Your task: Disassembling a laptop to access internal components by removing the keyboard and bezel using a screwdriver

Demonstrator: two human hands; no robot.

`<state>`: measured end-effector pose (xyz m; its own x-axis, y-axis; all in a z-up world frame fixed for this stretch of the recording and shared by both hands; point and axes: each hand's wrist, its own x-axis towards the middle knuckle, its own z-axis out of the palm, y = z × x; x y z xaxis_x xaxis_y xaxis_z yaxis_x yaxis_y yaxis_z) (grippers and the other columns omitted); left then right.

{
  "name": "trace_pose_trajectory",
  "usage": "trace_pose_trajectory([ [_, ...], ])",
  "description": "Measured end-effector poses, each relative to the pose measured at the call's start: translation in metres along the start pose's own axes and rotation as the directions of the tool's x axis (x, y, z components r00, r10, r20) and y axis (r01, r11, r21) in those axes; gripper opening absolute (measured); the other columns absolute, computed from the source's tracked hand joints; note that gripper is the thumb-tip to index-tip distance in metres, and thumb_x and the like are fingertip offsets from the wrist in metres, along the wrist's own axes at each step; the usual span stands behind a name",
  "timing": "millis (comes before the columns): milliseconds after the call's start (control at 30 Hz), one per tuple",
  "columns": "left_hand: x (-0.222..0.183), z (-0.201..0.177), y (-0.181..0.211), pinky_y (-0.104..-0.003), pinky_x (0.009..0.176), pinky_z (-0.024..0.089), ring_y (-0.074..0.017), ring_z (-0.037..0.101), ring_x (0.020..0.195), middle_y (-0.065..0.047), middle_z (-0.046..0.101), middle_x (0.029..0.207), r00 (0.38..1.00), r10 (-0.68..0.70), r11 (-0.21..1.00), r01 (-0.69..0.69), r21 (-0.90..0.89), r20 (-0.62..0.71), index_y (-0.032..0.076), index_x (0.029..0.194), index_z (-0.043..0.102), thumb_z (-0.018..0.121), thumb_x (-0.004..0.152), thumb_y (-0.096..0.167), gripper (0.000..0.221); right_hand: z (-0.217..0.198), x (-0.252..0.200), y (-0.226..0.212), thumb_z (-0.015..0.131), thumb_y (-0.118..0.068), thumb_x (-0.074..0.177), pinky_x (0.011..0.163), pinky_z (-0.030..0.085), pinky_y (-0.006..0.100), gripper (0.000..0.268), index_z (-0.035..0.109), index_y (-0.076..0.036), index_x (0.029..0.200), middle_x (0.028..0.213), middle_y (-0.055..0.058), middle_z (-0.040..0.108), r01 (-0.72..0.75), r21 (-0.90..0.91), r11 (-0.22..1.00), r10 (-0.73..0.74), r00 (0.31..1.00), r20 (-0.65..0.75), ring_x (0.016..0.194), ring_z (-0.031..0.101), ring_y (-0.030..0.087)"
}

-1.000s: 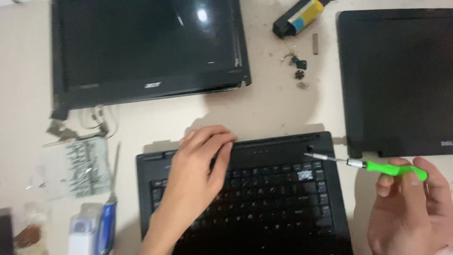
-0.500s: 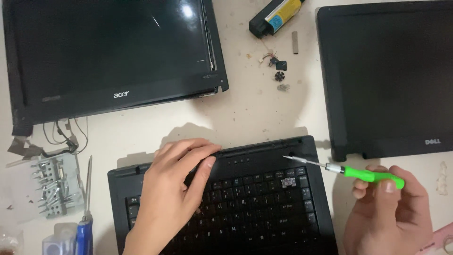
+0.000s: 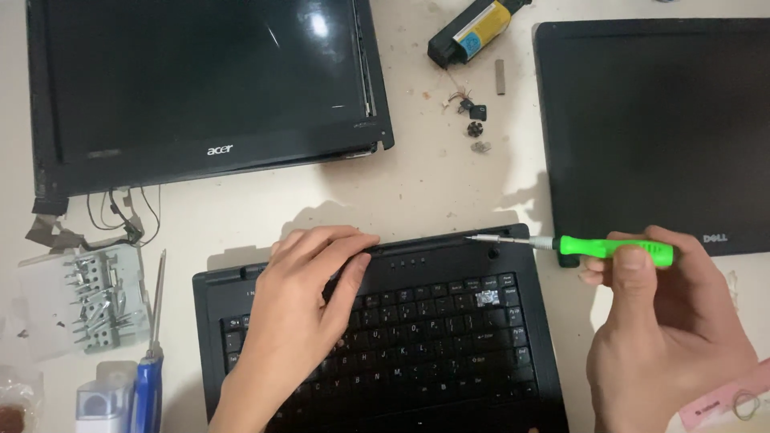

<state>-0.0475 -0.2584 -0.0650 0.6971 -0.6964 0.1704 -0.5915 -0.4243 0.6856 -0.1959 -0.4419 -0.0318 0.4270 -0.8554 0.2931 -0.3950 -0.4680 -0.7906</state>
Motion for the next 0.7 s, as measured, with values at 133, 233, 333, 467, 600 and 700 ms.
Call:
trace_pose_trajectory([
  [133, 0.002, -0.001, 0.000, -0.036, 0.081, 0.046, -0.0205, 0.061, 0.095, -0.001, 0.069, 0.105, 1.000, 0.010, 1.000, -0.010, 0.000, -0.009, 0.012, 0.109, 0.072, 0.060, 0.094, 0.013, 0.019, 0.003, 0.001, 0.020, 0.065, 0.002, 0.118, 0.084, 0.060, 0.035, 0.015, 0.060, 0.015, 0.124, 0.102, 0.023, 0.064, 0.000, 0.043, 0.999, 0.002, 0.999, -0.048, 0.083, 0.066, 0.026],
  [233, 0.001, -0.001, -0.001, -0.038, 0.082, 0.046, -0.0221, 0.062, 0.097, -0.003, 0.069, 0.106, 1.000, 0.006, 1.000, -0.006, -0.001, 0.003, 0.012, 0.109, 0.072, 0.059, 0.094, 0.014, 0.019, 0.003, -0.001, 0.019, 0.069, 0.004, 0.118, 0.082, 0.062, 0.031, 0.012, 0.062, 0.013, 0.122, 0.092, 0.020, 0.059, -0.012, 0.098, 0.995, 0.021, 0.996, -0.091, 0.080, 0.067, 0.024],
  [333, 0.001, -0.001, 0.000, -0.037, 0.081, 0.047, -0.0223, 0.061, 0.094, -0.002, 0.069, 0.106, 1.000, 0.014, 1.000, -0.014, -0.008, -0.001, 0.011, 0.109, 0.071, 0.058, 0.095, 0.014, 0.019, -0.003, 0.003, -0.008, 0.068, 0.005, 0.119, 0.082, 0.059, 0.031, 0.014, 0.060, 0.015, 0.121, 0.090, 0.020, 0.060, -0.005, 0.035, 0.999, 0.006, 0.998, -0.055, 0.080, 0.066, 0.024],
  [467, 0.001, -0.001, 0.000, -0.038, 0.080, 0.047, -0.0232, 0.061, 0.092, -0.003, 0.069, 0.104, 0.999, 0.037, 0.999, -0.037, -0.007, -0.017, 0.010, 0.108, 0.071, 0.058, 0.096, 0.013, 0.018, -0.017, 0.021, -0.035, 0.062, 0.012, 0.107, 0.075, 0.051, 0.033, 0.017, 0.061, 0.023, 0.120, 0.107, 0.028, 0.066, 0.364, -0.114, 0.924, -0.319, 0.901, 0.294, 0.089, 0.063, 0.030],
  [600, -0.001, 0.000, -0.004, -0.038, 0.082, 0.045, -0.0250, 0.061, 0.091, -0.004, 0.067, 0.104, 0.996, 0.073, 0.997, -0.074, -0.021, -0.046, 0.011, 0.109, 0.070, 0.058, 0.096, 0.012, 0.017, -0.017, 0.034, -0.048, 0.058, 0.000, 0.098, 0.085, 0.054, 0.033, 0.027, 0.060, 0.009, 0.123, 0.110, 0.018, 0.067, 0.262, -0.094, 0.961, -0.182, 0.848, 0.498, 0.095, 0.067, 0.026],
  [700, -0.002, 0.000, -0.005, -0.039, 0.079, 0.045, -0.0248, 0.061, 0.091, -0.003, 0.068, 0.104, 0.998, 0.043, 0.998, -0.045, -0.049, -0.037, 0.010, 0.109, 0.070, 0.057, 0.097, 0.012, 0.018, -0.012, 0.032, -0.053, 0.056, 0.004, 0.102, 0.071, 0.057, 0.031, 0.018, 0.063, 0.010, 0.118, 0.107, 0.018, 0.068, 0.306, -0.118, 0.945, -0.220, 0.858, 0.463, 0.082, 0.070, 0.024],
])
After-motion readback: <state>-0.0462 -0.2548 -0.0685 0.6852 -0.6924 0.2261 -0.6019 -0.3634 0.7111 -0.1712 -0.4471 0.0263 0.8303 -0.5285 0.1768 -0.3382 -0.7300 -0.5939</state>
